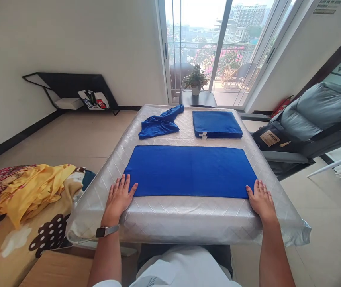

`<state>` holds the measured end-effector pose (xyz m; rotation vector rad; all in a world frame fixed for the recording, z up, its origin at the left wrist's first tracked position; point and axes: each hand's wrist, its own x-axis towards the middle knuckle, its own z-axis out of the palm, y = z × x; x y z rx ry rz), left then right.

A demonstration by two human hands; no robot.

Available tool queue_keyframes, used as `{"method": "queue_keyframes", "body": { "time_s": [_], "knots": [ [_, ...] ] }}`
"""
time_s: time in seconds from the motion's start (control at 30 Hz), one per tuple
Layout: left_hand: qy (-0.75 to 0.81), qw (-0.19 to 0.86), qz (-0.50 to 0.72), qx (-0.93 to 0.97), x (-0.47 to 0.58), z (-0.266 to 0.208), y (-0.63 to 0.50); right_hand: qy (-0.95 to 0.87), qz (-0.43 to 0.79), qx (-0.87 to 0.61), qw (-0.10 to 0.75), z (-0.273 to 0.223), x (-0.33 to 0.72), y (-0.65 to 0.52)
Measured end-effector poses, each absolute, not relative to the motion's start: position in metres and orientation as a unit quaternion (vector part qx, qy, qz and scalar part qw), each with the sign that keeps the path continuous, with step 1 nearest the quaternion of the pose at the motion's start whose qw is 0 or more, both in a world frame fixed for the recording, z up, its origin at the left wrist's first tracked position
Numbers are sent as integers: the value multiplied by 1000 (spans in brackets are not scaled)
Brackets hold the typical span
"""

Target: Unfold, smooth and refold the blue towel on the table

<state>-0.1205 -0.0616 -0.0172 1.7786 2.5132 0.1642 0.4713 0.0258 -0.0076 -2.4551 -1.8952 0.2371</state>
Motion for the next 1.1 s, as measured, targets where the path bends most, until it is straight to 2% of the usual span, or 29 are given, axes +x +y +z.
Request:
{"method": "queue_keyframes", "body": {
  "time_s": [0.27, 0.43, 0.57, 0.7, 0.87, 1.1],
  "knots": [
    [812, -11, 38, 582, -113, -8, -62, -609, 20, -793, 32, 4, 442, 19],
    [720, -24, 61, 691, -60, 21, -24, -750, 16, -660, 48, 23, 363, 35],
    [569, 29, 59, 820, 11, 39, 37, -841, 46, -536, 52, 38, 290, 72],
    [532, 26, 74, 843, 60, 24, 83, -857, 64, -510, 25, 28, 250, 104],
    [551, 19, 85, 830, 73, -6, 95, -843, 74, -533, 20, 4, 247, 115],
    [563, 28, 81, 822, 68, -7, 93, -833, 78, -548, 17, 2, 249, 115]
  ]
}}
